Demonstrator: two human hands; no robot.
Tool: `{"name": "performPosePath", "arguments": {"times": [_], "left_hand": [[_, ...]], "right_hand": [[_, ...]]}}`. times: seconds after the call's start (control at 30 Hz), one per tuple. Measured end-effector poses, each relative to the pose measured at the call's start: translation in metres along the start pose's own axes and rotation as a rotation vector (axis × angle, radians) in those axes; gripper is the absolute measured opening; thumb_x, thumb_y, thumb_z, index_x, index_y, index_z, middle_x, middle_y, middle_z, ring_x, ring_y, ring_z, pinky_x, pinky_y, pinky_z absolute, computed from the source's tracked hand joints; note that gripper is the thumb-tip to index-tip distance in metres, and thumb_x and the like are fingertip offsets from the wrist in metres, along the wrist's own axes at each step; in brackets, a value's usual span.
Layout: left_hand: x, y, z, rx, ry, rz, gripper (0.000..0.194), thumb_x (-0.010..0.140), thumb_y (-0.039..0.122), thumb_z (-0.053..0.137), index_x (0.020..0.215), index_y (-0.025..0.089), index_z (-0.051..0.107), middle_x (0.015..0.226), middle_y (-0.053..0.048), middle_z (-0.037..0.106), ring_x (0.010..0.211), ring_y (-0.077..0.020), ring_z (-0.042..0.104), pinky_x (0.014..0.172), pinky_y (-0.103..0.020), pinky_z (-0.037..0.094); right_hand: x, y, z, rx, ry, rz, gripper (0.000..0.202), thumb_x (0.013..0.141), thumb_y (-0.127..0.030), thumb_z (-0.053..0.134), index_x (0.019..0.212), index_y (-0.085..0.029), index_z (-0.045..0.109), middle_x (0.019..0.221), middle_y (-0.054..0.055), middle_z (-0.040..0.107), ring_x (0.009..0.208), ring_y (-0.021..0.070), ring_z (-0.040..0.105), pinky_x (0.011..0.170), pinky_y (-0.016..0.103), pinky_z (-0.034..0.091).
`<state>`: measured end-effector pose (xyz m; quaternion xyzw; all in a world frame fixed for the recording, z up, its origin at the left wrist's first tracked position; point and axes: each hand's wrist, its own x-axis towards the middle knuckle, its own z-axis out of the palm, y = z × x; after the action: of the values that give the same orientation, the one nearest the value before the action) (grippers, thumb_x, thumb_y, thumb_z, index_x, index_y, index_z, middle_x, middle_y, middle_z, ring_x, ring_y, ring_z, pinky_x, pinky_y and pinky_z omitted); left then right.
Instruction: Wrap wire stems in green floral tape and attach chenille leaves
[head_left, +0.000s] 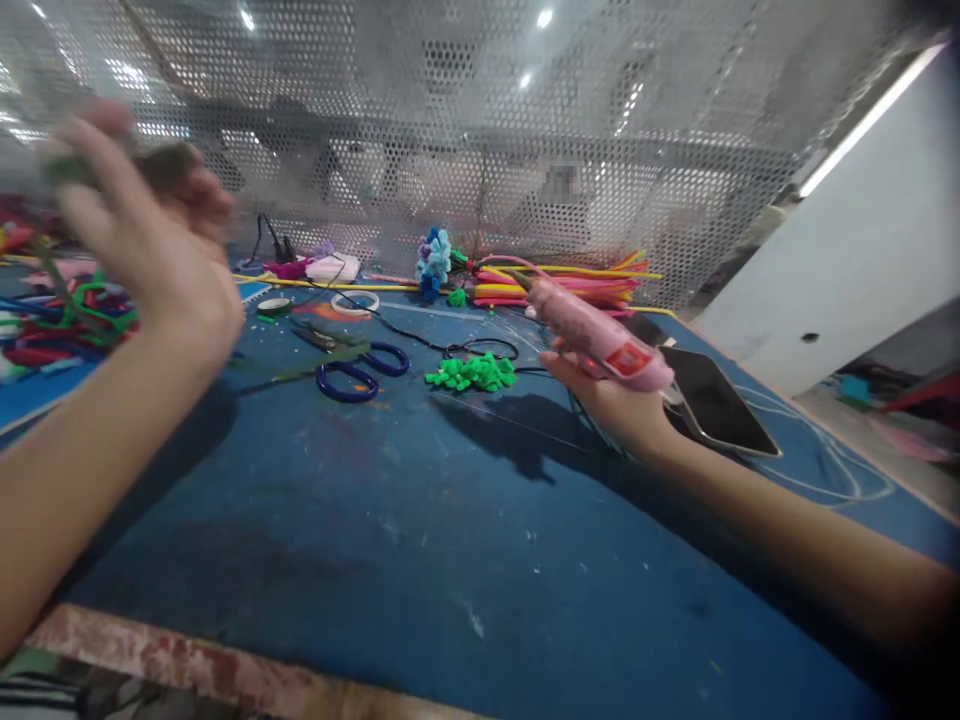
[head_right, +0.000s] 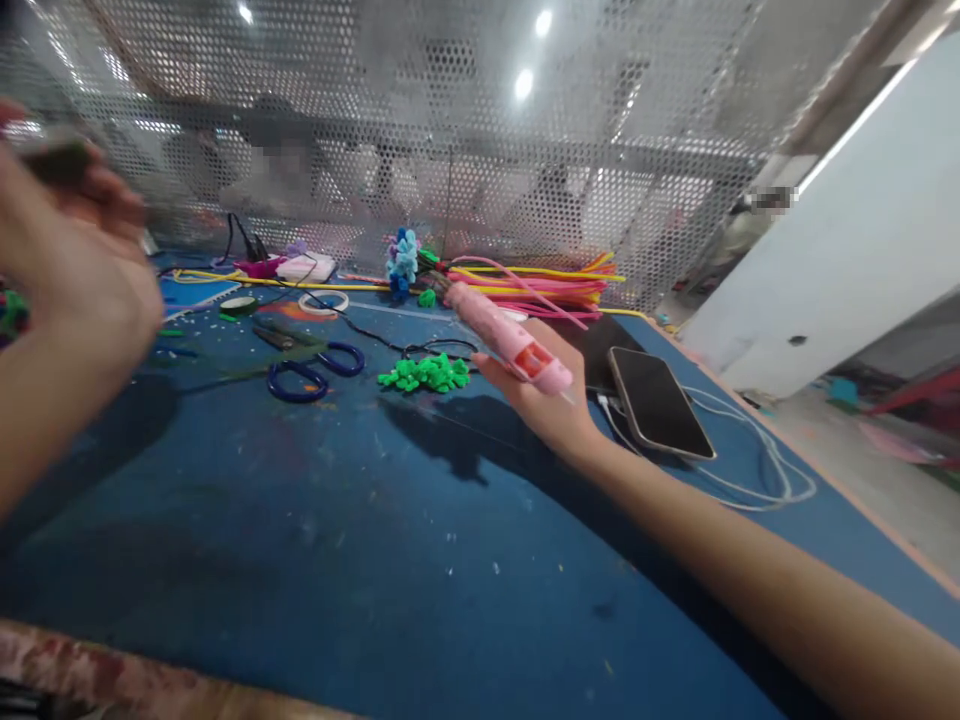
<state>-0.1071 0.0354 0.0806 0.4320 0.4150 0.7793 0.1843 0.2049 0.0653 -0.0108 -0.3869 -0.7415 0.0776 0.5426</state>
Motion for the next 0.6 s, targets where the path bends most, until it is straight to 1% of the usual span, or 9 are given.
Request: {"name": "performPosePath", "arguments": {"times": [0.03, 0.07, 0.1, 0.13, 0.2, 0.23, 0.3, 0.4, 0.6], "left_hand": [[-0.014, -0.007, 0.005, -0.062, 0.027, 0.075, 0.025, 0.096, 0.037, 0.022, 0.109, 0.025, 0.039, 0.089, 0.006, 0.056, 0.092, -0.0043, 0.053, 0.068, -0.015, 0.042], [-0.029, -0.017, 0.011, -0.093, -0.030, 0.026, 0.013, 0.093, 0.026, 0.036, 0.097, 0.021, 0.047, 0.081, 0.005, 0.057, 0.080, -0.0040, 0.055, 0.068, -0.016, 0.043], [-0.046, -0.027, 0.016, -0.112, -0.153, -0.115, 0.009, 0.090, 0.020, 0.041, 0.089, 0.019, 0.050, 0.075, 0.003, 0.057, 0.072, -0.0053, 0.056, 0.067, -0.018, 0.046], [-0.062, -0.038, 0.021, -0.116, -0.283, -0.302, 0.007, 0.086, 0.014, 0.046, 0.084, 0.017, 0.052, 0.074, 0.001, 0.060, 0.070, -0.0065, 0.058, 0.069, -0.021, 0.048], [-0.086, -0.055, 0.027, -0.075, -0.444, -0.622, 0.009, 0.078, 0.007, 0.054, 0.084, 0.014, 0.055, 0.070, -0.002, 0.063, 0.068, -0.0089, 0.061, 0.069, -0.023, 0.050], [-0.094, -0.060, 0.027, -0.049, -0.505, -0.702, 0.010, 0.075, 0.006, 0.056, 0.083, 0.013, 0.055, 0.067, -0.002, 0.063, 0.065, -0.0092, 0.061, 0.067, -0.023, 0.050], [-0.100, -0.064, 0.026, -0.019, -0.591, -0.731, 0.011, 0.073, 0.008, 0.059, 0.082, 0.013, 0.056, 0.064, -0.001, 0.064, 0.062, -0.0088, 0.061, 0.064, -0.021, 0.050], [-0.099, -0.062, 0.021, 0.033, -0.619, -0.679, 0.010, 0.071, 0.010, 0.062, 0.080, 0.012, 0.058, 0.062, -0.001, 0.065, 0.060, -0.0086, 0.062, 0.062, -0.020, 0.050], [-0.102, -0.063, 0.020, 0.152, -0.615, -0.590, 0.012, 0.069, 0.015, 0.065, 0.078, 0.011, 0.060, 0.061, -0.003, 0.066, 0.062, -0.0142, 0.066, 0.065, -0.026, 0.054]], "right_hand": [[-0.004, 0.001, -0.001, -0.016, -0.019, 0.017, 0.018, 0.071, -0.037, 0.063, 0.075, -0.021, 0.058, 0.071, 0.001, 0.059, 0.065, 0.0161, 0.057, 0.065, 0.034, 0.048], [-0.006, 0.003, -0.002, -0.026, -0.028, 0.022, 0.017, 0.073, -0.037, 0.061, 0.076, -0.021, 0.058, 0.070, 0.001, 0.058, 0.065, 0.0161, 0.056, 0.064, 0.034, 0.048], [-0.007, 0.006, -0.002, -0.036, -0.030, 0.010, 0.016, 0.074, -0.036, 0.060, 0.077, -0.021, 0.057, 0.070, 0.001, 0.058, 0.065, 0.0162, 0.056, 0.063, 0.033, 0.048], [-0.008, 0.010, -0.003, -0.051, -0.029, -0.025, 0.015, 0.075, -0.035, 0.059, 0.077, -0.020, 0.057, 0.070, 0.001, 0.057, 0.065, 0.0163, 0.056, 0.063, 0.033, 0.047], [-0.009, 0.016, -0.004, -0.086, -0.067, -0.156, 0.014, 0.076, -0.033, 0.058, 0.076, -0.020, 0.056, 0.072, 0.003, 0.057, 0.066, 0.0164, 0.056, 0.063, 0.032, 0.047], [-0.009, 0.018, -0.005, -0.101, -0.099, -0.225, 0.014, 0.075, -0.034, 0.059, 0.076, -0.020, 0.056, 0.073, 0.003, 0.057, 0.066, 0.0164, 0.056, 0.062, 0.031, 0.047], [-0.011, 0.021, -0.009, -0.106, -0.183, -0.335, 0.014, 0.075, -0.034, 0.060, 0.077, -0.020, 0.057, 0.076, 0.004, 0.058, 0.067, 0.0165, 0.056, 0.061, 0.030, 0.047], [-0.016, 0.020, -0.013, -0.092, -0.286, -0.415, 0.013, 0.076, -0.032, 0.060, 0.083, -0.022, 0.059, 0.079, 0.005, 0.058, 0.069, 0.0167, 0.057, 0.062, 0.030, 0.047], [-0.023, 0.018, -0.015, -0.146, -0.454, -0.427, 0.016, 0.084, -0.033, 0.049, 0.092, -0.023, 0.058, 0.089, 0.009, 0.059, 0.081, 0.0186, 0.059, 0.071, 0.032, 0.048]]}}
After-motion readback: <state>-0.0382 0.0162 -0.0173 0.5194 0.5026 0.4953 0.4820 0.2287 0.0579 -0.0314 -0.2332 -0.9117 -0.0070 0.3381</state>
